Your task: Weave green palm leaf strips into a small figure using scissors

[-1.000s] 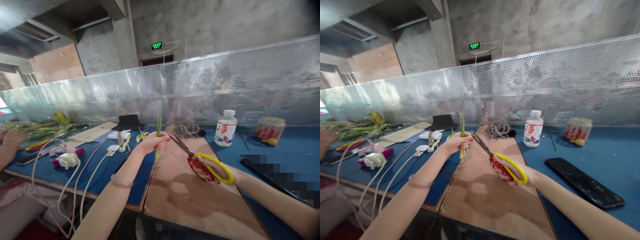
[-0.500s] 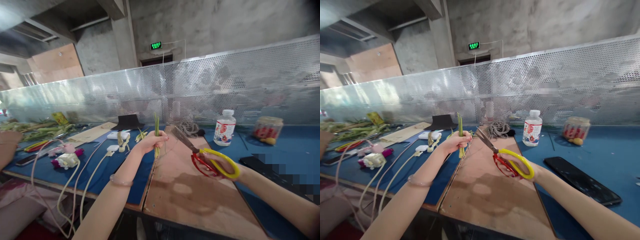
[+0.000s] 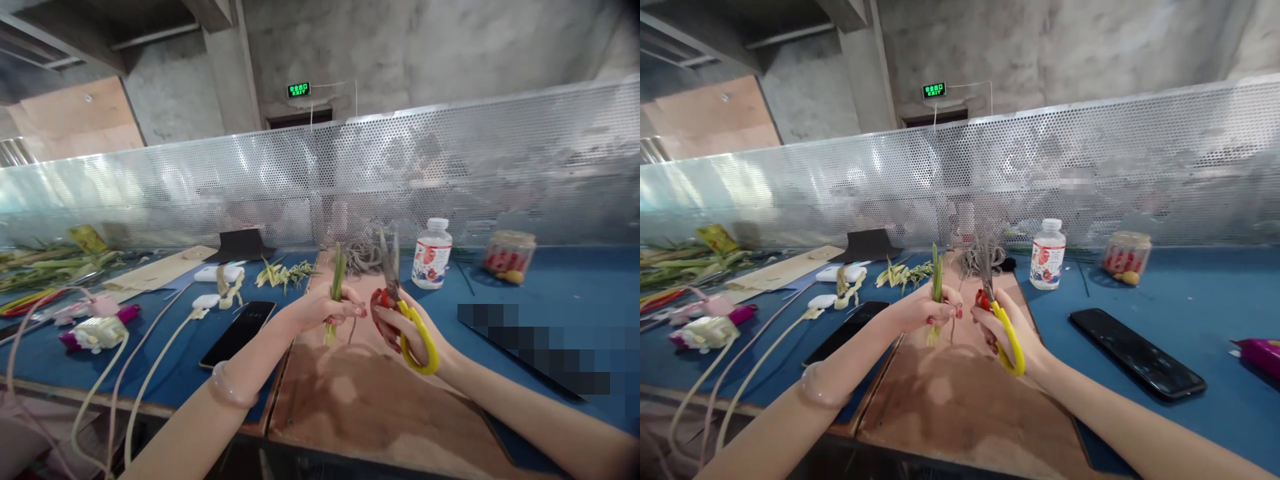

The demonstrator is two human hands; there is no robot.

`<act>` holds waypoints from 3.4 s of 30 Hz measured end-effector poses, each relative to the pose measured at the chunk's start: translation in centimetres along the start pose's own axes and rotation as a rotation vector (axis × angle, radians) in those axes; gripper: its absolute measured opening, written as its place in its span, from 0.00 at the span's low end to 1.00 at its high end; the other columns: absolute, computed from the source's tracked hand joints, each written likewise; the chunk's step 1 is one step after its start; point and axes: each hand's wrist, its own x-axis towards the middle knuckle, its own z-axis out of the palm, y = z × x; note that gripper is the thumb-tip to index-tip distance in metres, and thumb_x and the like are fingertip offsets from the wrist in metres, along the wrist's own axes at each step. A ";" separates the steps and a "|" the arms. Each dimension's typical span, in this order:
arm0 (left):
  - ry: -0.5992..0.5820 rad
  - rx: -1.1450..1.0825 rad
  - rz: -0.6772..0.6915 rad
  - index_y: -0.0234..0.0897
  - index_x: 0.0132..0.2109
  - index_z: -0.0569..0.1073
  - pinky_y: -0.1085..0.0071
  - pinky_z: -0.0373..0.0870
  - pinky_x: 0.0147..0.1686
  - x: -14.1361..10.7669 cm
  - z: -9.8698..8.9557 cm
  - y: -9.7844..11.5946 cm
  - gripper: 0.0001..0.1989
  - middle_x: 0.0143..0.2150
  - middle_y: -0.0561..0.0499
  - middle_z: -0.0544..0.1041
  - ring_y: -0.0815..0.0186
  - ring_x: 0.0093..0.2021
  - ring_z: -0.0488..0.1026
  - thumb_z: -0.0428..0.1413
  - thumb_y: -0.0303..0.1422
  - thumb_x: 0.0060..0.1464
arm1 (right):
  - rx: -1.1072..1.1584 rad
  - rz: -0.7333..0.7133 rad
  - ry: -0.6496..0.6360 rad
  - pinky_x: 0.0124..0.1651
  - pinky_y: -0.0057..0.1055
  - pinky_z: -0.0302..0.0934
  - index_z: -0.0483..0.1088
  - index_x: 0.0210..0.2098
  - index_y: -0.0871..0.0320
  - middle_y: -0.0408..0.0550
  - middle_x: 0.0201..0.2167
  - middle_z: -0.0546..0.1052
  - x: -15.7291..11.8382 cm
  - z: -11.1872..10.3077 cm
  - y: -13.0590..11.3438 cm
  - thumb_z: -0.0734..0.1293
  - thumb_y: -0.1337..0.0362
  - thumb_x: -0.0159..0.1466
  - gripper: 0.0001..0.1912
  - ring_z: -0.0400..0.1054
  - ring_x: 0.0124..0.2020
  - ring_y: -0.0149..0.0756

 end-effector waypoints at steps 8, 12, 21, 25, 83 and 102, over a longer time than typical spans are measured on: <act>0.266 -0.349 0.268 0.31 0.27 0.71 0.81 0.44 0.15 0.2 -3.0 0.3 0.10 0.23 0.56 0.64 0.83 0.15 0.47 0.62 0.33 0.46 | 0.031 0.282 -0.392 0.13 0.18 0.42 0.63 0.28 0.59 0.37 0.16 0.60 -0.3 -0.2 -0.6 0.62 0.47 0.58 0.20 0.49 0.15 0.22; 0.310 -0.395 0.332 0.31 0.26 0.70 0.81 0.45 0.15 0.0 -4.0 0.7 0.10 0.24 0.55 0.65 0.83 0.15 0.46 0.62 0.31 0.46 | 0.133 0.340 -0.544 0.12 0.18 0.41 0.62 0.28 0.59 0.38 0.16 0.59 -0.7 0.0 -0.9 0.58 0.46 0.60 0.21 0.48 0.13 0.21; 0.331 -0.358 0.337 0.31 0.26 0.70 0.80 0.47 0.15 0.1 -4.0 0.8 0.09 0.23 0.55 0.66 0.82 0.15 0.48 0.61 0.31 0.47 | 0.145 0.416 -0.534 0.12 0.18 0.44 0.64 0.28 0.59 0.39 0.15 0.61 -1.0 -0.1 -0.8 0.58 0.44 0.60 0.23 0.50 0.13 0.22; 0.326 -0.316 0.357 0.31 0.27 0.71 0.80 0.48 0.16 0.1 -4.1 0.7 0.09 0.23 0.54 0.67 0.82 0.15 0.50 0.62 0.33 0.47 | 0.166 0.400 -0.545 0.11 0.18 0.44 0.64 0.28 0.60 0.39 0.15 0.62 -0.9 -0.1 -0.6 0.57 0.45 0.61 0.23 0.50 0.13 0.22; 0.182 -0.060 0.145 0.31 0.29 0.73 0.78 0.42 0.15 -0.5 -0.8 1.5 0.11 0.22 0.55 0.66 0.83 0.14 0.50 0.58 0.36 0.50 | -0.026 0.200 -0.345 0.13 0.22 0.47 0.59 0.22 0.58 0.38 0.14 0.62 -1.1 0.0 -1.0 0.60 0.50 0.61 0.20 0.54 0.12 0.23; 0.136 -0.051 0.067 0.31 0.26 0.70 0.76 0.43 0.18 -0.5 0.1 1.2 0.13 0.19 0.56 0.63 0.80 0.16 0.51 0.57 0.37 0.52 | 0.064 0.248 -0.427 0.16 0.25 0.40 0.60 0.18 0.59 0.40 0.14 0.59 -1.5 0.7 -2.3 0.55 0.49 0.61 0.23 0.50 0.14 0.24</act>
